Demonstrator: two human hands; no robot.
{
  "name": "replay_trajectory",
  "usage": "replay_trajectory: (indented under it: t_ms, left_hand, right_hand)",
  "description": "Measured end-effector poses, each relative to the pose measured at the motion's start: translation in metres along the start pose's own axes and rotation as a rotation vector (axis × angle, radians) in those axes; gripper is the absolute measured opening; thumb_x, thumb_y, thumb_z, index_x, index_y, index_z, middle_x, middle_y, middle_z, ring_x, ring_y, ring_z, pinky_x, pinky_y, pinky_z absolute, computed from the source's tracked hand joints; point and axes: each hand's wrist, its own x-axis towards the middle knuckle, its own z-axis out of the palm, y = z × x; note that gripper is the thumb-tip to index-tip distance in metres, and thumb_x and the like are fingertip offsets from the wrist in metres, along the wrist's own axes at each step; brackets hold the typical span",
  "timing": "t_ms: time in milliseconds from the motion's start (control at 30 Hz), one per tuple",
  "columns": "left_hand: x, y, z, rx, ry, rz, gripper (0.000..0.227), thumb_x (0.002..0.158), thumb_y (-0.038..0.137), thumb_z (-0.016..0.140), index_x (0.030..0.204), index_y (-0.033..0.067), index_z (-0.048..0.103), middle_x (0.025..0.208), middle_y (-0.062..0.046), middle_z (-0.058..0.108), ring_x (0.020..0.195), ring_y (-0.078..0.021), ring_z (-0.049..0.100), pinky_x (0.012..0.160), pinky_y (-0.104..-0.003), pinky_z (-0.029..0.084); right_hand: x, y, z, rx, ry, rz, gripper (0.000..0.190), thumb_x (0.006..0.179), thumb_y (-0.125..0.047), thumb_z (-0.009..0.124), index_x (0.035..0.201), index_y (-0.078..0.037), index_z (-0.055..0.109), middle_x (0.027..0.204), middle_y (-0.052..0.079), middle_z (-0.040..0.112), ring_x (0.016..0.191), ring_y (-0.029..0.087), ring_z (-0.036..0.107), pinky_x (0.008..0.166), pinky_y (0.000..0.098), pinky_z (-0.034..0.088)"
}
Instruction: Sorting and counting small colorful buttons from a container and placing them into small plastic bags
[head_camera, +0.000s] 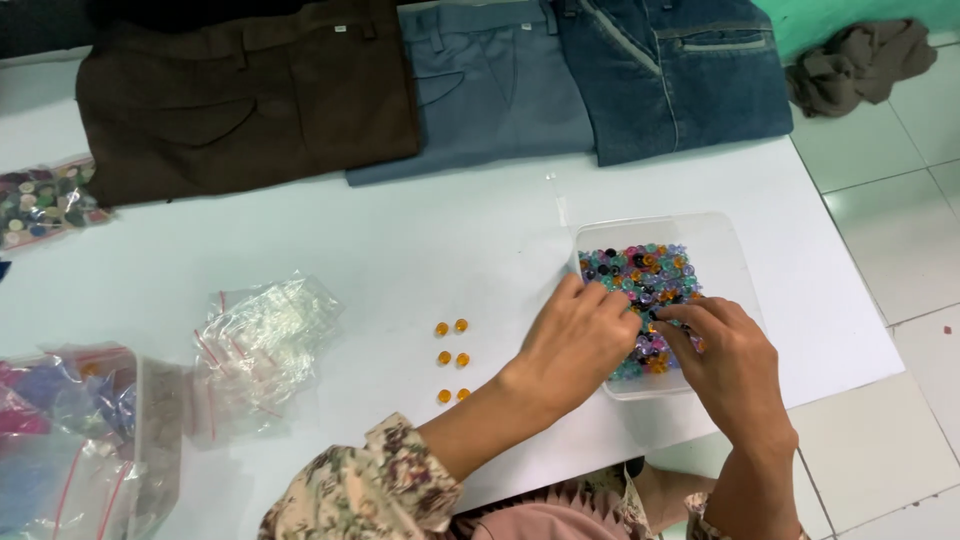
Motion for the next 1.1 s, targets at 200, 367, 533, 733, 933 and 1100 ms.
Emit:
replay_trajectory:
  t_ms: [200, 367, 533, 733, 933, 1100]
  left_hand:
    - [0.047, 0.017, 0.07, 0.002, -0.054, 0.016, 0.026, 0.068, -0.007, 0.079, 0.056, 0.0112, 0.065, 0.06, -0.007, 0.057, 0.062, -0.0265, 0.057, 0.075, -0.044, 0.039]
    - [0.056, 0.016, 0.078, 0.049, -0.19, 0.028, 0.023, 0.074, -0.006, 0.077, 0.06, 0.0111, 0.069, 0.06, -0.006, 0.059, 0.062, -0.0239, 0.058, 0.081, -0.045, 0.041]
    - [0.056, 0.016, 0.08, 0.056, -0.165, 0.047, 0.025, 0.076, -0.007, 0.077, 0.06, 0.0105, 0.068, 0.061, -0.007, 0.059, 0.062, -0.0249, 0.06, 0.083, -0.045, 0.042]
    - [0.049, 0.007, 0.065, -0.005, 0.083, 0.062, 0.025, 0.071, -0.008, 0.083, 0.059, 0.0067, 0.066, 0.057, -0.008, 0.052, 0.057, -0.0264, 0.054, 0.077, -0.045, 0.042]
    - [0.0, -0.046, -0.03, -0.072, 0.214, -0.04, 0.015, 0.07, -0.002, 0.082, 0.076, 0.0058, 0.071, 0.072, -0.01, 0.062, 0.069, -0.0292, 0.063, 0.077, -0.046, 0.045]
    - [-0.07, -0.104, -0.062, -0.066, 0.038, -0.289, 0.018, 0.08, 0.019, 0.083, 0.092, 0.0112, 0.072, 0.08, -0.005, 0.066, 0.078, -0.0265, 0.067, 0.081, -0.043, 0.046]
  right_hand:
    - [0.017, 0.004, 0.006, -0.261, -0.405, 0.197, 0.023, 0.077, -0.009, 0.081, 0.099, -0.011, 0.079, 0.09, 0.007, 0.075, 0.083, 0.028, 0.074, 0.078, 0.0433, 0.061]
    - [0.029, -0.001, 0.007, -0.308, -0.542, 0.235, 0.021, 0.08, -0.004, 0.075, 0.098, -0.015, 0.079, 0.095, 0.001, 0.077, 0.088, 0.028, 0.076, 0.082, 0.0435, 0.06]
    - [0.026, 0.008, 0.014, -0.326, -0.557, 0.229, 0.023, 0.077, -0.001, 0.075, 0.095, -0.015, 0.079, 0.091, -0.001, 0.076, 0.088, 0.026, 0.076, 0.083, 0.0427, 0.06]
    - [0.017, 0.018, 0.022, -0.099, -0.402, 0.221, 0.019, 0.083, 0.0, 0.073, 0.1, -0.007, 0.079, 0.094, 0.01, 0.077, 0.087, 0.035, 0.076, 0.075, 0.0462, 0.061]
    - [0.018, -0.041, 0.008, 0.148, -0.005, -0.014, 0.02, 0.088, -0.001, 0.078, 0.106, -0.01, 0.08, 0.096, 0.009, 0.076, 0.088, 0.028, 0.075, 0.071, 0.0362, 0.062]
    - [0.025, -0.119, 0.008, 0.329, 0.074, -0.254, 0.019, 0.088, 0.0, 0.076, 0.105, -0.006, 0.079, 0.097, 0.013, 0.074, 0.085, 0.026, 0.073, 0.073, 0.0342, 0.063]
